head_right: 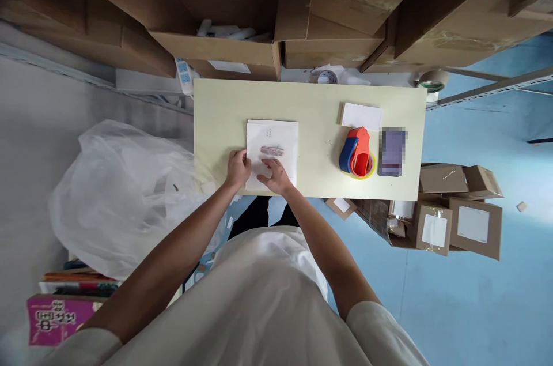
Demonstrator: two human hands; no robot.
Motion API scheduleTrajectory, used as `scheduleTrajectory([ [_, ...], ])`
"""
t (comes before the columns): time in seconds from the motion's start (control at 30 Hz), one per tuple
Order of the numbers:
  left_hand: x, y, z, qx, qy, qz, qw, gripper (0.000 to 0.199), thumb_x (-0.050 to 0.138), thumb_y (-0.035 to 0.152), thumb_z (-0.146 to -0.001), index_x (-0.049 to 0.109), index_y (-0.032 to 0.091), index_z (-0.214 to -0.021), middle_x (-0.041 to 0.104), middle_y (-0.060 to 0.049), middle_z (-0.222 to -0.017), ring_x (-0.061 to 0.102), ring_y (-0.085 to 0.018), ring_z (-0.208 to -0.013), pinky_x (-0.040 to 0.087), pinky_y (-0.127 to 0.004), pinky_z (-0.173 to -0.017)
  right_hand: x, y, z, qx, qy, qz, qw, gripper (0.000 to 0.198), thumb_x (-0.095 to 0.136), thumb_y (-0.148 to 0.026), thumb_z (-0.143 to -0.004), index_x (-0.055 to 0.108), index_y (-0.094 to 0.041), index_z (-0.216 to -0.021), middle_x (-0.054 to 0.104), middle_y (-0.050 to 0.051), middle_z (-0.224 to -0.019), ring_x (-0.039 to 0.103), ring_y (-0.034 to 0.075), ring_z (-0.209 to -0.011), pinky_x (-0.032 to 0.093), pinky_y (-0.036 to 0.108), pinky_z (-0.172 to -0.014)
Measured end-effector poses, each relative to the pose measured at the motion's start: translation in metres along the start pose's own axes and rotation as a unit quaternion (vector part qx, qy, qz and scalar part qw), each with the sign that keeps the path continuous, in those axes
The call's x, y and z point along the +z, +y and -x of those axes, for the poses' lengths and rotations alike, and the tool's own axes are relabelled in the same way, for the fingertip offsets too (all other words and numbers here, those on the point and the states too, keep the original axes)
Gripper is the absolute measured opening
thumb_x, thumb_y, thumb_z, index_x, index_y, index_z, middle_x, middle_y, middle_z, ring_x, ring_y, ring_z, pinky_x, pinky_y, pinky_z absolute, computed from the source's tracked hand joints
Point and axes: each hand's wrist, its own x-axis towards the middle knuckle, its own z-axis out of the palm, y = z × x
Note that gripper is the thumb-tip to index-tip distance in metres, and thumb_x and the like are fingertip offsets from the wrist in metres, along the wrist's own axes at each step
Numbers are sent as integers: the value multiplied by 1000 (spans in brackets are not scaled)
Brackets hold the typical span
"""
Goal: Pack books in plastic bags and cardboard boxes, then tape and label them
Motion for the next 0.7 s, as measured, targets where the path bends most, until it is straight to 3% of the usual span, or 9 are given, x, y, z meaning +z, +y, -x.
scheduleTrajectory([
  [0.17,0,-2,8,6,1,8,1000,37,42,16,-84,55,14,-119,54,-14,-113,54,-25,-109,42,-41,-99,-4,-7,11,-25,25,9,999,44,64,-27,-72,57,-21,-116,58,10,-114,58,23,-100,48,43,-89],
  [0.27,-4,0,25,-36,-15,30,999,42,42,28,-88,49,13,-127,49,-17,-125,43,-29,-124,34,-45,-106,-22,-9,31,-44,93,4,995,36,57,-31,-79,57,-21,-114,59,9,-113,59,21,-98,49,41,-86],
  [0.37,-3,6,47,-72,-62,35,995,63,50,44,-85,34,15,-139,39,-20,-138,28,-34,-135,27,-51,-108,-41,7,50,16,221,43,974,40,53,-33,-80,54,-20,-118,55,12,-117,57,23,-102,48,45,-88],
  [0.43,3,12,58,-87,-87,26,992,80,58,49,-80,24,16,-144,34,-20,-141,22,-37,-137,26,-53,-107,-46,22,54,80,260,54,961,51,52,-35,-79,46,-19,-128,51,15,-121,55,25,-104,47,48,-87],
  [0.53,15,20,61,-110,-72,-3,991,87,63,43,-76,19,17,-146,33,-22,-139,26,-40,-133,29,-56,-103,-38,38,48,113,221,43,968,62,52,-33,-77,38,-17,-135,49,17,-121,54,25,-101,48,47,-85],
  [0.7,20,18,44,-121,-22,12,992,78,60,23,-77,22,13,-144,40,-21,-133,35,-37,-128,31,-51,-103,-26,40,27,92,201,67,973,58,50,-31,-76,43,-17,-132,56,15,-109,55,25,-96,47,48,-86],
])
